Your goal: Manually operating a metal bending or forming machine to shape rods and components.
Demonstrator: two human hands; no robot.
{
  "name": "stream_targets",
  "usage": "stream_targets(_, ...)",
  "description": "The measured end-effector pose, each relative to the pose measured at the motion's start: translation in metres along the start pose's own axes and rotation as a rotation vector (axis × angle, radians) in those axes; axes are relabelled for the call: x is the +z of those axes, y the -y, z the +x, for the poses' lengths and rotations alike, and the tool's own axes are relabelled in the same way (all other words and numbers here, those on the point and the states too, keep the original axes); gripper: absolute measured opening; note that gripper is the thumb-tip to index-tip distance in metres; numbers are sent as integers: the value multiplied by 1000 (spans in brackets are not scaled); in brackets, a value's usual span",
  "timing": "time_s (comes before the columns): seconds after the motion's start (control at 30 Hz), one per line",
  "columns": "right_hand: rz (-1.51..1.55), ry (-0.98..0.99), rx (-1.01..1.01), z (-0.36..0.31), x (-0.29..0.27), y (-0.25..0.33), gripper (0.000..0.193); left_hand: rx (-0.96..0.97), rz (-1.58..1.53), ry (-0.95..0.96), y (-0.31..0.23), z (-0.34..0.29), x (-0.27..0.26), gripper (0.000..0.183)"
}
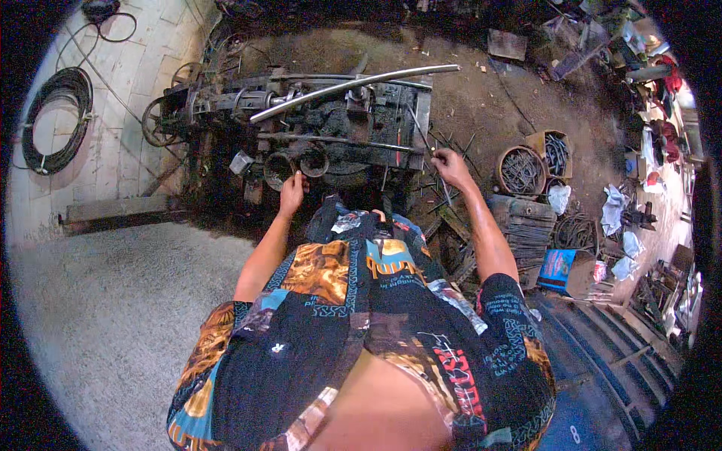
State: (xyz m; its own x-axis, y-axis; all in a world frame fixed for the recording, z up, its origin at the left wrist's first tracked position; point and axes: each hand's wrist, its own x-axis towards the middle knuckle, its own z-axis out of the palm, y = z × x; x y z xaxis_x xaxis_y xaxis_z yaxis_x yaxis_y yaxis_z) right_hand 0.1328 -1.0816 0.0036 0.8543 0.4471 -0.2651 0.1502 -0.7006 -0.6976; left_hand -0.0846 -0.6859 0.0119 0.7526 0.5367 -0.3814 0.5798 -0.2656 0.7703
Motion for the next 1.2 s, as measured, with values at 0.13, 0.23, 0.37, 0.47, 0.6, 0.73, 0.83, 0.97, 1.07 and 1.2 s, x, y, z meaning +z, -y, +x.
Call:
stream_targets(0.13, 236, -84, 32, -21, -18, 41, 32, 37, 28, 25, 6, 18, 14, 50)
stream_targets(0.23, 206, -231, -80, -24, -28, 52, 34, 42, 21, 52, -15, 26, 28, 49)
stream_targets(0.37, 395, -222, -6, -23, -46, 69, 34, 39, -90, 73, -29, 35, 45, 47)
stream_targets(0.47, 333, -354, -97, -20, -52, 73, 35, 38, -182, 138, -33, 38, 52, 44)
stream_targets(0.6, 340, -418, -72, -16, -62, 81, 36, 97, -195, 135, -27, 41, 60, 45)
stream_targets(0.73, 349, -435, -105, -13, -67, 98, 36, 23, -234, 138, -7, 45, 61, 44)
stream_targets(0.83, 379, -465, -86, -8, -70, 95, 36, 45, -197, 144, -13, 42, 66, 46)
stream_targets(0.97, 432, -397, -96, -11, -83, 116, 34, 45, -140, 124, -8, 42, 62, 48)
stream_targets(1.07, 410, -432, -160, -1, -78, 110, 32, 37, -181, 132, -4, 40, 58, 48)
stream_targets(1.2, 349, -526, -249, 8, -77, 113, 30, 20, -96, 110, -6, 34, 55, 48)
